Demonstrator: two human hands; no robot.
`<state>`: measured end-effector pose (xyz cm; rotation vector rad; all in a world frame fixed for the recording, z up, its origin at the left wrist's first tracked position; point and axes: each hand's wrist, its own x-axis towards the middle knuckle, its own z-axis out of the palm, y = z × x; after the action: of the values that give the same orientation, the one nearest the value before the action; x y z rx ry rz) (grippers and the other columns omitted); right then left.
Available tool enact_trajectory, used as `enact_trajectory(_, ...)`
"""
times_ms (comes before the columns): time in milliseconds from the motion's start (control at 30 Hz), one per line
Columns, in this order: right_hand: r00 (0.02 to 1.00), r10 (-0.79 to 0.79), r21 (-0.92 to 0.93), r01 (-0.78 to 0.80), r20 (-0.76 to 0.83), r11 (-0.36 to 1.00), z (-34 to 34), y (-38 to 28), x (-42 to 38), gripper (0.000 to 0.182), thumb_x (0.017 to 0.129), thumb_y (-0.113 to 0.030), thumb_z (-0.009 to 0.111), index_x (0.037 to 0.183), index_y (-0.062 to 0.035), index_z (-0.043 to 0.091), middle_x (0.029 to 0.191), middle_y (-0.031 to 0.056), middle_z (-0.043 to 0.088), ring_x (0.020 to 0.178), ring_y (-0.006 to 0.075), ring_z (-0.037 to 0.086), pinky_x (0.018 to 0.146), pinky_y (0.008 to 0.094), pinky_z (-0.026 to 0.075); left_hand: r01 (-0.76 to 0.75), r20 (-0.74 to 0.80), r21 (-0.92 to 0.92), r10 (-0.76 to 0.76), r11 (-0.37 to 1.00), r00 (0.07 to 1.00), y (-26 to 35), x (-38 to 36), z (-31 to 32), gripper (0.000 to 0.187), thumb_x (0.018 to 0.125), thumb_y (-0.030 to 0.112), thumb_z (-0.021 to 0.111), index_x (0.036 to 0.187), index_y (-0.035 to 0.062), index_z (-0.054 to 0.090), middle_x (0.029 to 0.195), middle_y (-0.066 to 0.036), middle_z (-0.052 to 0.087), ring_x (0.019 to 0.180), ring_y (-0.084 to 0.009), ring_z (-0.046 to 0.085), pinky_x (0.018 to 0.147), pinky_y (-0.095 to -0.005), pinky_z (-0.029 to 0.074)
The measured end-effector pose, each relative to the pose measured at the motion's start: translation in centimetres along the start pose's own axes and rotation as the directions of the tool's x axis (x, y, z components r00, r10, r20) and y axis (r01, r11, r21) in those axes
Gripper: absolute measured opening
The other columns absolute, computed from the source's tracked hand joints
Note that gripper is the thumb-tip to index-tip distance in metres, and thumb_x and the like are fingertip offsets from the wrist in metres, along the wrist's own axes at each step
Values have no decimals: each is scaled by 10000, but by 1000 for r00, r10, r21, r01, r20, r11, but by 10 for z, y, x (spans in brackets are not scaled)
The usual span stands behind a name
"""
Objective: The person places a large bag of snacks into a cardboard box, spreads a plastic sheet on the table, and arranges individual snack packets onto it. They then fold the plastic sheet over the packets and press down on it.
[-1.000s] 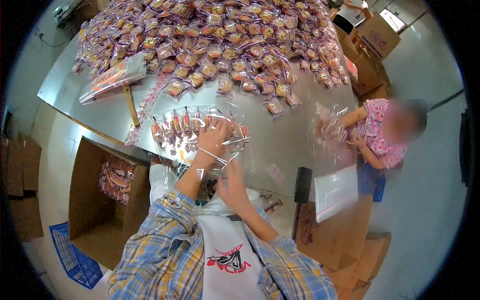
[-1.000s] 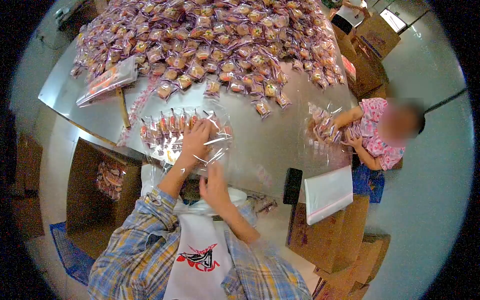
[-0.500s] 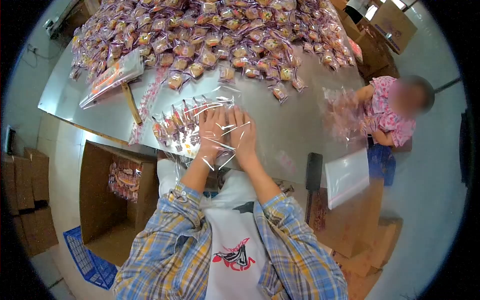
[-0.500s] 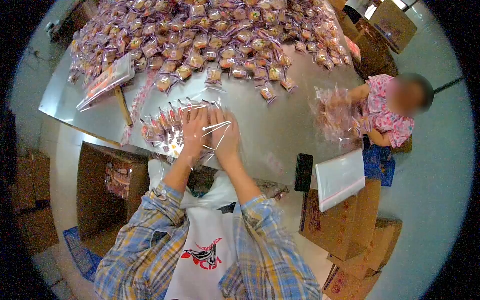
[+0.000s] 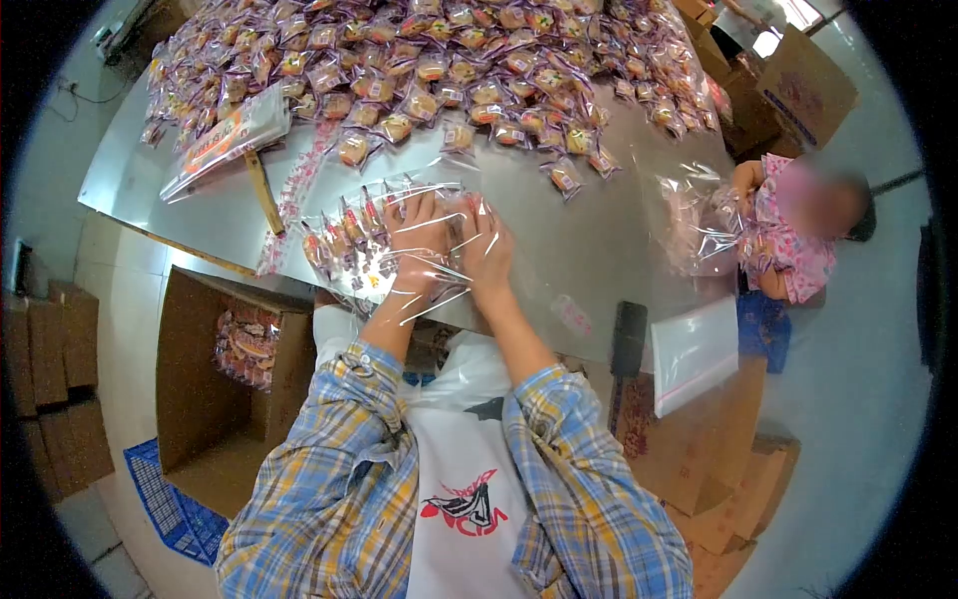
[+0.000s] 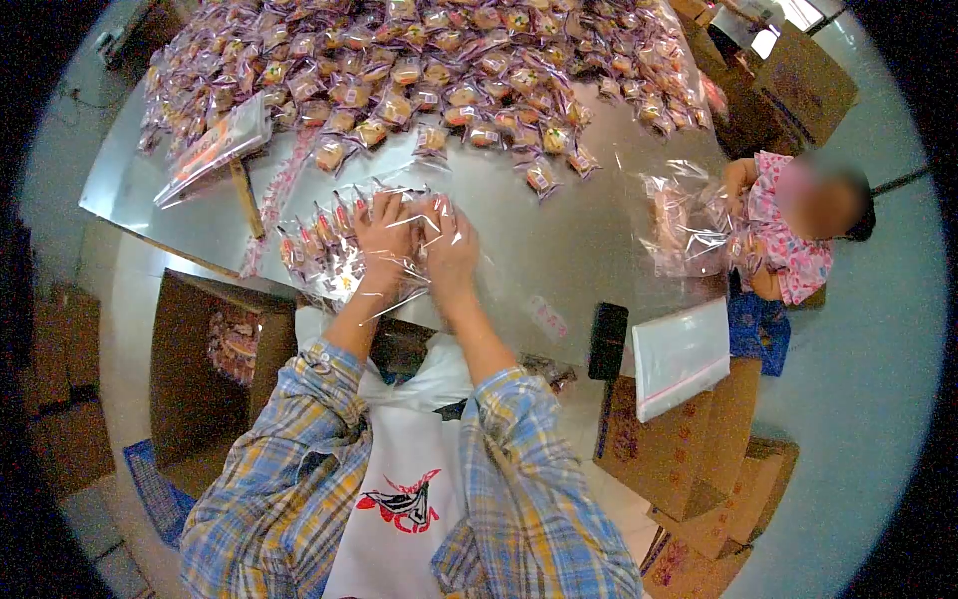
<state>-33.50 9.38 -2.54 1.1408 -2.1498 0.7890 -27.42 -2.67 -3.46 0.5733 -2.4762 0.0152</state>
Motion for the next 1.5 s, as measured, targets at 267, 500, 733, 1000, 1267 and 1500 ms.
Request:
enact_trajectory(267,980,101,-249,-57,169,967,5,-2,4,394,912,-162,593,1301,-127,643,1335,67,629,967,272,611,830,408,519,53,85,4,-53,999,995,-2,2,-12,502,813,260,712,1309,185,679,1352,41,658,1358,-183,527,1127,-568,305)
enact_trajectory(500,978,106,-320,-44,179,947,6,-10,23,392,895,-182,597,1285,-141,623,1147,59,644,911,247,629,722,381,550,54,57,-80,-49,995,997,-6,3,-21,640,735,232,811,1353,191,646,1362,63,647,1310,-192,525,1104,-555,321)
enact_trajectory(733,949,169,-313,-80,268,946,16,-15,24,381,901,-161,596,1280,-128,615,1053,67,624,881,261,643,630,362,571,61,-8,-116,-62,991,998,-16,-4,-7,482,763,236,789,1237,206,707,1252,75,701,1279,-192,551,1077,-546,326)
enact_trajectory(1000,929,182,-61,-172,322,983,26,-13,32,467,909,-162,604,1374,-131,579,1200,116,626,969,353,624,755,485,571,177,69,-30,-174,984,982,-9,4,-19,463,831,280,744,1284,212,676,1131,13,697,1235,-219,575,1035,-565,312)
enact_trajectory(1267,922,39,426,-215,385,879,-13,-19,27,916,801,-163,732,1590,-21,288,1610,309,307,1254,508,503,1077,538,420,54,124,81,-64,995,990,-2,20,-33,629,887,245,611,1507,231,500,1300,-101,572,1215,-282,522,974,-635,316)
enact_trajectory(1500,939,196,510,-321,283,798,-13,-16,-5,565,860,59,594,1404,16,447,1359,271,474,1318,477,472,1118,495,426,-77,236,56,62,996,970,-17,28,-17,645,937,352,637,1542,247,440,1448,-81,589,1348,-296,547,1087,-742,254)
